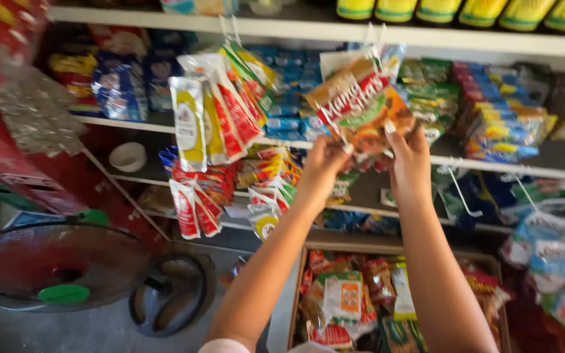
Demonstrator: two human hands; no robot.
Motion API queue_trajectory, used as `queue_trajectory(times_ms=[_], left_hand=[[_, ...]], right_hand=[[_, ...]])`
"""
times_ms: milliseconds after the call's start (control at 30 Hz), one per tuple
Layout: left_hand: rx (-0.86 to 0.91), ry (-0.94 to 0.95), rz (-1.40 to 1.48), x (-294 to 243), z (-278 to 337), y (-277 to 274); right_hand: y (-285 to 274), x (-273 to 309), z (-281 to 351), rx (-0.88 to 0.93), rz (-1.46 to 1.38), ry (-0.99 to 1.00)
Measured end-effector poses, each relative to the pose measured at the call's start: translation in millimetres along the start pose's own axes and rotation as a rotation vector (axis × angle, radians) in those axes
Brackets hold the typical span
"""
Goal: Organizing and sorting food sachets and pouches on store shelves from a box.
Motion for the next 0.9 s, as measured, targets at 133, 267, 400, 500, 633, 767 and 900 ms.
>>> queue_trajectory(times_ms=[133,267,400,500,633,767,900], left_hand=[[0.014,-0.011,0.012,-29.8,16.6,9.2],[0.082,-0.050,0.074,-50.1,36.7,16.8],[0.104,-0.124,0.188,-76.1,54.6,26.7],[0.125,-0.088,0.173,-103.5,67.4,31.6],[0.154,-0.064,0.199,-112.9,80.8,34.6],[0.174,0.000,0.160,-106.0,91.2,30.8],[0.156,0.007,0.135,-86.0,101.2,18.0]], right_hand=[[0.8,7.3,8.1,-0.008,-0.016,-0.014],[10.1,29.7,28.1,-0.028,-0.032,0.003],[16.5,54.4,53.0,-0.033,-0.049,-0.046],[7.9,62.0,63.6,-0.036,-0.016,-0.089],[22.6,93.2,79.6,-0.038,-0.017,-0.130],[17.2,89.0,82.9,-0.023,-0.072,-0.107],[-30.9,35.2,85.0,0.031,0.118,-0.002]])
Point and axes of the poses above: each hand's wrist, its own z-axis away from the middle knuckle, its own y-axis out of the palm, x = y × z, the point moved 6 cm from there along -z, towards the middle knuckle, and after that the axes turned 5 degrees about -x, right-handed, at the moved point
